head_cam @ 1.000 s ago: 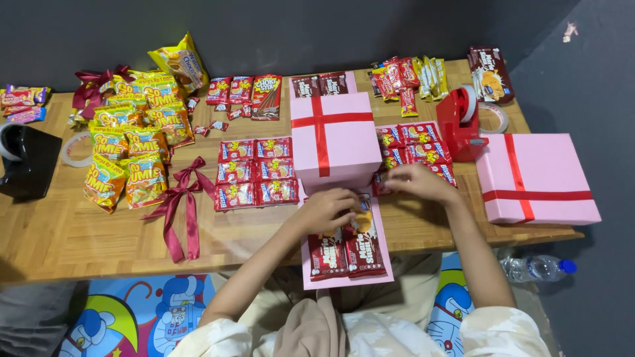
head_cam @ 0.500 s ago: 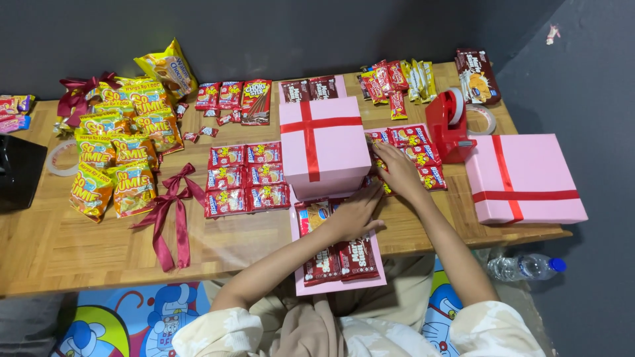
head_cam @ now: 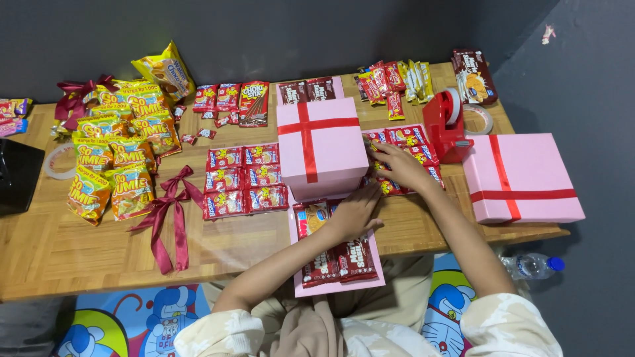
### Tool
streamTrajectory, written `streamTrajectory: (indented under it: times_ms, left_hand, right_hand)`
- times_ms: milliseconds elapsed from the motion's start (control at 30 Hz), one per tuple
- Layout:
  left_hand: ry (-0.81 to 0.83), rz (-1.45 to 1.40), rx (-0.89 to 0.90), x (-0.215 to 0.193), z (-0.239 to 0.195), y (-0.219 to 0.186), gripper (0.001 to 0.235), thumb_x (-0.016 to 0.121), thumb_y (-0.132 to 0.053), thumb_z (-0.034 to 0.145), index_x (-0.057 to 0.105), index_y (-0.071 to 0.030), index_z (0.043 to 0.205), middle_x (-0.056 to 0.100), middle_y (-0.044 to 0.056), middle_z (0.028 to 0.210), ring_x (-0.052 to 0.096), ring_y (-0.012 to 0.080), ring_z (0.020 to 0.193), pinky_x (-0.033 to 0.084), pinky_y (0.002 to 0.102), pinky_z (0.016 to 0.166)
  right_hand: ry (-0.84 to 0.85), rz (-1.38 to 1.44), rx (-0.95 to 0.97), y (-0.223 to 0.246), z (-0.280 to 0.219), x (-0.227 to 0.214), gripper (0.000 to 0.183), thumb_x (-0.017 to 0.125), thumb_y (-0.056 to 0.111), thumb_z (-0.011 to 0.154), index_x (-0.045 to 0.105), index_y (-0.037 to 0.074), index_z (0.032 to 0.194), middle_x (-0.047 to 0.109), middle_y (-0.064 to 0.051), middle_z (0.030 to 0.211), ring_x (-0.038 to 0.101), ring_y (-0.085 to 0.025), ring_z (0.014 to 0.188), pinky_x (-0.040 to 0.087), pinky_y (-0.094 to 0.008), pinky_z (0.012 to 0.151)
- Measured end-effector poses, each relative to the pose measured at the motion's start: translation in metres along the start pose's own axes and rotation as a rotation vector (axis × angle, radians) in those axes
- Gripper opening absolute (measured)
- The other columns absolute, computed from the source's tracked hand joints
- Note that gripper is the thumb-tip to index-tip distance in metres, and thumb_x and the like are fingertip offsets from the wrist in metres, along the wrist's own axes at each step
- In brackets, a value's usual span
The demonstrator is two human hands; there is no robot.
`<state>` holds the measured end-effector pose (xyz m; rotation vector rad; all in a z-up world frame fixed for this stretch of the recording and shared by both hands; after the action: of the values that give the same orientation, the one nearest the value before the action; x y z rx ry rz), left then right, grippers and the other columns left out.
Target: Arranging snack packets inside a decorative gift box and then closing it with a lid.
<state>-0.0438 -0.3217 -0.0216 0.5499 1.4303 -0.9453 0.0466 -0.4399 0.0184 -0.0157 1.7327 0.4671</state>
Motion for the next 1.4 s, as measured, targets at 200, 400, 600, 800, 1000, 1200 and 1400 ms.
streamTrajectory:
  times_ms: [200, 400, 600, 800, 1000, 1200, 1400]
  left_hand:
    - [0.02, 0.104, -0.073, 0.031, 0.031, 0.008, 0.074, 0.05, -0.058, 0.097, 0.044, -0.007, 0.15, 0.047, 0.014, 0.153, 0.047, 0.0275, 0.141, 0.041, 0.041, 0.113]
    - [-0.007, -0.003, -0.032, 0.024, 0.046, -0.012, 0.073, 0.057, -0.048, 0.096, 0.038, -0.011, 0.156, 0.029, 0.011, 0.159, 0.058, 0.0365, 0.13, 0.059, 0.043, 0.095]
    - [-0.066, 0.229, 0.028, 0.023, 0.049, -0.022, 0.085, 0.052, -0.064, 0.092, 0.043, -0.004, 0.152, 0.041, 0.013, 0.158, 0.032, 0.0258, 0.149, 0.024, 0.042, 0.124]
    - [-0.156, 0.221, 0.021, 0.067, 0.081, -0.012, 0.075, 0.052, -0.057, 0.095, 0.039, -0.014, 0.155, 0.051, 0.013, 0.141, 0.044, 0.0294, 0.136, 0.04, 0.045, 0.109]
    - [-0.071, 0.245, 0.001, 0.062, 0.08, -0.011, 0.073, 0.054, -0.059, 0.095, 0.042, -0.019, 0.154, 0.05, 0.011, 0.143, 0.041, 0.0287, 0.135, 0.038, 0.043, 0.106]
    - [0.067, -0.036, -0.068, 0.041, 0.077, -0.009, 0.063, 0.052, -0.051, 0.1, 0.045, -0.016, 0.153, 0.045, 0.014, 0.15, 0.034, 0.0318, 0.144, 0.037, 0.047, 0.11]
    - [0.061, -0.263, -0.054, 0.044, 0.088, 0.005, 0.052, 0.053, -0.041, 0.102, 0.053, -0.009, 0.143, 0.051, 0.015, 0.141, 0.037, 0.0323, 0.144, 0.054, 0.044, 0.1]
  right_hand:
    - [0.112, 0.358, 0.007, -0.001, -0.011, -0.031, 0.078, 0.074, 0.022, 0.09, 0.039, 0.01, 0.158, 0.037, -0.021, 0.163, 0.03, -0.043, 0.151, 0.025, -0.059, 0.122]
    - [0.149, 0.133, 0.016, -0.08, -0.023, -0.047, 0.119, 0.092, 0.026, 0.068, 0.023, 0.011, 0.163, 0.021, -0.018, 0.169, 0.022, -0.042, 0.153, 0.024, -0.052, 0.125]
    - [0.176, 0.129, 0.093, -0.081, -0.015, -0.024, 0.131, 0.1, 0.026, 0.061, 0.021, 0.015, 0.165, 0.011, -0.015, 0.172, 0.014, -0.037, 0.157, 0.017, -0.048, 0.126]
    - [0.195, 0.093, 0.087, -0.107, -0.003, -0.012, 0.124, 0.101, 0.034, 0.059, 0.034, 0.01, 0.16, 0.026, -0.012, 0.17, 0.028, -0.033, 0.154, 0.026, -0.042, 0.125]
    - [0.246, -0.011, 0.09, -0.121, 0.011, 0.008, 0.126, 0.101, 0.038, 0.059, 0.033, 0.008, 0.16, 0.025, -0.011, 0.169, 0.028, -0.032, 0.153, 0.029, -0.042, 0.124]
    - [0.363, 0.143, 0.134, -0.086, -0.007, -0.005, 0.102, 0.059, 0.059, 0.096, 0.009, -0.001, 0.162, -0.001, -0.023, 0.17, 0.0, -0.042, 0.156, 0.006, -0.054, 0.128]
    - [0.245, 0.157, 0.15, -0.103, -0.012, 0.035, 0.1, 0.035, 0.071, 0.1, -0.012, 0.009, 0.164, -0.025, -0.016, 0.168, -0.024, -0.037, 0.153, -0.012, -0.053, 0.123]
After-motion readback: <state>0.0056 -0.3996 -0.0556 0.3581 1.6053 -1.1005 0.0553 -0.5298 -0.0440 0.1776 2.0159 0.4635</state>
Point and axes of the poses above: each hand's wrist, its own z-axis towards the middle knuckle, its own x-axis out of the palm, y = z × x, the point moved 8 cm from there along z, towards the middle knuckle
